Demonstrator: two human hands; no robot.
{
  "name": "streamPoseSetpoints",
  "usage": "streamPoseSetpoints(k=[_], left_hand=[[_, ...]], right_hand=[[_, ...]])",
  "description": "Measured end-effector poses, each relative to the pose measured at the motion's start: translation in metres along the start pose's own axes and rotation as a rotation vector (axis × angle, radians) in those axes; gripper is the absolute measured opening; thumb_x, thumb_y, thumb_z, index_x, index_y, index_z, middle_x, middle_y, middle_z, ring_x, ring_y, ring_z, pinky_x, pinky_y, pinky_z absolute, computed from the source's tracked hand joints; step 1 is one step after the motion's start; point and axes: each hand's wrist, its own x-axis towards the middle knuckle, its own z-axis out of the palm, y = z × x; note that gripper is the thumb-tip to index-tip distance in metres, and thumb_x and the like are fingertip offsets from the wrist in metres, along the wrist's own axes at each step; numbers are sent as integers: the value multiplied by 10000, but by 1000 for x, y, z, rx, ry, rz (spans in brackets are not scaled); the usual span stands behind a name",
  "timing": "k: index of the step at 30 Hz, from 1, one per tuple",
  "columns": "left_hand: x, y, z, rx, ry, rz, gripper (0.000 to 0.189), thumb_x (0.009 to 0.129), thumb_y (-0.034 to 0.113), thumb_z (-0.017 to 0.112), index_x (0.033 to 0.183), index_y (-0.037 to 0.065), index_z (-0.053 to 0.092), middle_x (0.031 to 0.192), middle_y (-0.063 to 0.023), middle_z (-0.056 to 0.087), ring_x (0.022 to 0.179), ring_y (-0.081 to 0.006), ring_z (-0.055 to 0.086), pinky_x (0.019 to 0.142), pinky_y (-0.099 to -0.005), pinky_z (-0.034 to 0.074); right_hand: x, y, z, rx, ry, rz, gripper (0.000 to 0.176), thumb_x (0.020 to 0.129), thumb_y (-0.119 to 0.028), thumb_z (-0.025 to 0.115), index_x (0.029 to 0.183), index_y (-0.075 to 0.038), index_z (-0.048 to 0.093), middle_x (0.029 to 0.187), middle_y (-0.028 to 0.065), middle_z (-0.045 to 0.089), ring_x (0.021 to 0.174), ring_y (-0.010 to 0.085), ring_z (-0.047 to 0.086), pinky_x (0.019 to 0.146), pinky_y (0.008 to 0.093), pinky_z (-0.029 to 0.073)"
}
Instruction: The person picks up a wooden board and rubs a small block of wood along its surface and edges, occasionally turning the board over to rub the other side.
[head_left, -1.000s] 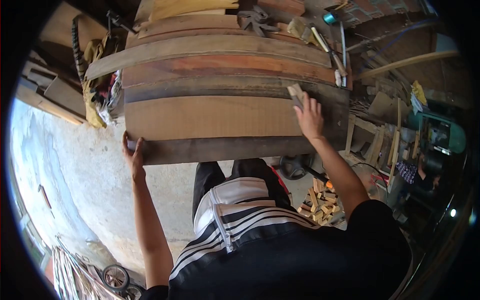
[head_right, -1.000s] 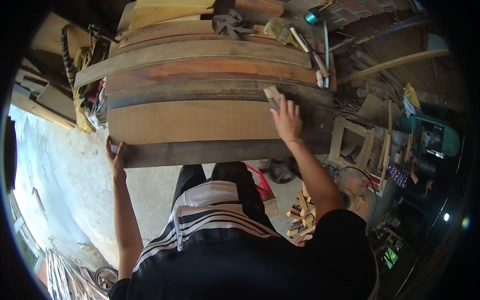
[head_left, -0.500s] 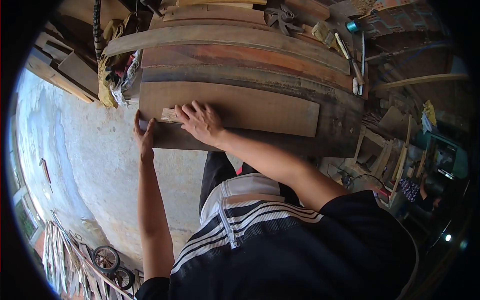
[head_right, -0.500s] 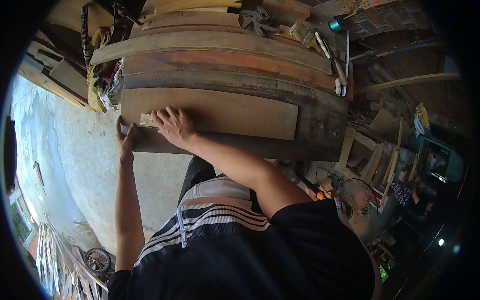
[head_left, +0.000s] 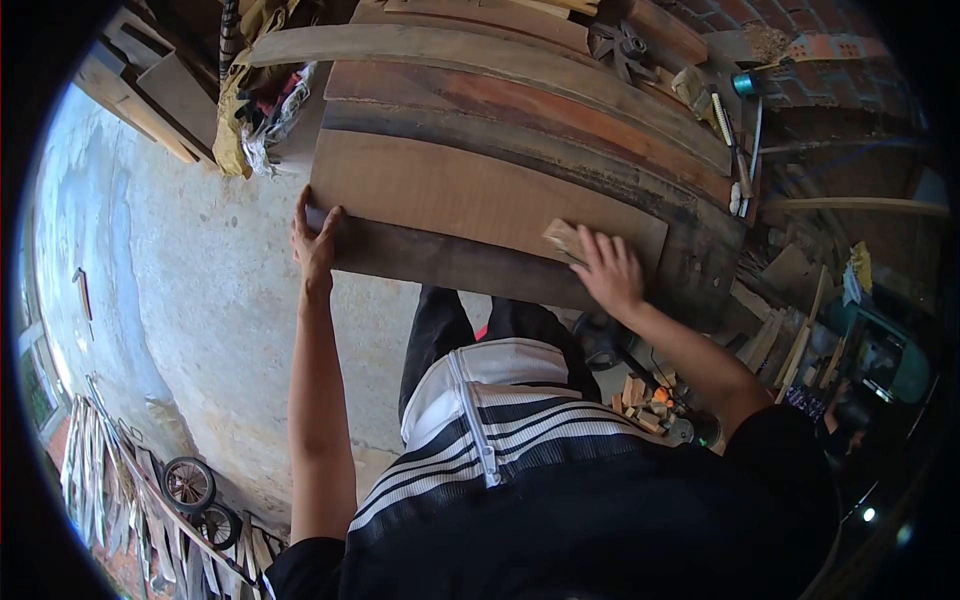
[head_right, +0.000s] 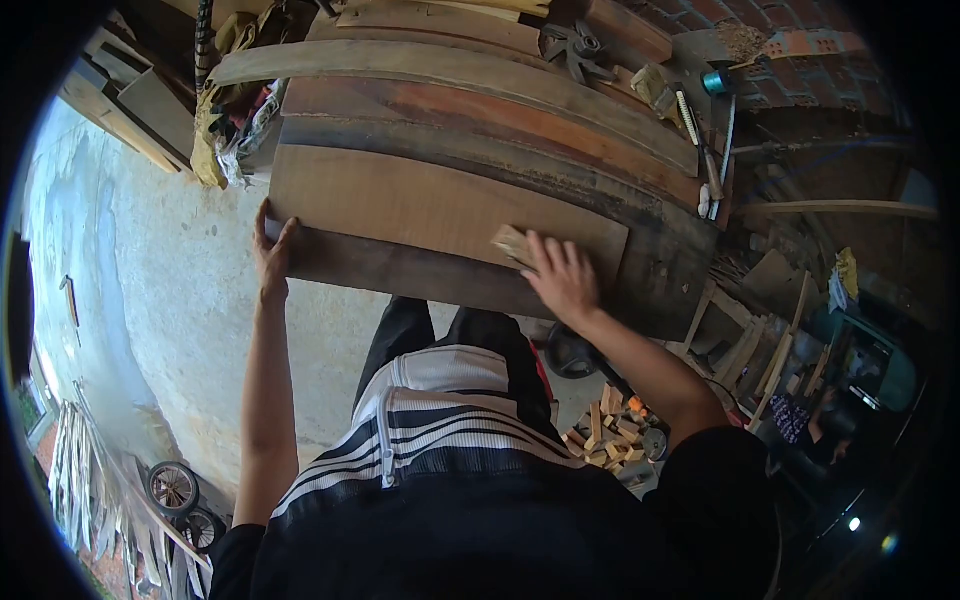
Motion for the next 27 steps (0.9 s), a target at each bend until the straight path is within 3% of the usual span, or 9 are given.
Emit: streamPoseSetpoints(k=[6,7,10,13,16,19,21,24,27], left_hand=[[0,0,2,8,39,28,651,816,378,690,1410,312,432,1402,-89,456,1271,-295,443,1083,-462,269],[2,-3,2,-78,20,46,645,821,377,686,1410,314,432,1402,-90,456,1273,-294,441,1085,-463,262],[-4,-1,0,99,48,41,649,827,387,678,1418,312,420,1398,-95,458,1269,-304,440,1085,-481,258],[-7,9,5,117,56,76,663,826,393,676,1425,304,407,1380,-105,470,1264,-314,442,1087,-494,253],[-7,8,1,115,40,57,664,809,370,697,1412,297,428,1372,-125,473,1262,-320,446,1086,-470,268],[-16,28,3,244,96,-21,666,797,364,704,1404,283,440,1379,-116,461,1284,-310,410,1092,-452,260],[-19,39,1,259,71,-78,677,795,378,700,1408,280,430,1393,-112,441,1309,-309,368,1104,-454,224],[-18,37,0,241,66,-59,686,795,400,693,1412,284,416,1406,-108,423,1322,-314,346,1110,-464,187],[-19,33,0,251,56,-61,685,799,405,689,1414,286,410,1411,-105,416,1326,-317,338,1110,-471,180]], right_hand=[[162,-175,-6,251,246,-176,666,808,-391,663,1354,-83,439,1120,63,531,1075,242,511,830,429,486],[182,-196,-7,285,266,-192,640,809,-377,664,1330,-75,445,1125,62,536,1076,243,512,851,434,479],[206,-218,-1,350,296,-191,617,809,-363,665,1308,-73,447,1113,65,541,1075,239,514,841,436,477],[180,-170,-3,276,306,-142,626,807,-383,664,1317,-87,454,1098,56,543,1044,235,526,757,409,507],[112,-70,-15,141,131,48,677,780,-405,693,1344,-120,448,1043,48,527,954,235,542,679,369,527],[33,30,3,-17,162,231,672,793,-355,702,1360,-103,443,1015,82,519,919,290,541,720,393,521],[-7,75,7,-61,120,239,683,827,-334,682,1393,-72,406,1031,118,512,924,308,531,742,398,499],[10,66,2,-40,84,165,680,841,-328,672,1400,-64,391,1054,120,513,924,309,530,755,407,496],[70,5,-2,35,64,38,691,840,-371,662,1408,-90,387,1071,102,531,955,303,528,767,438,495]])
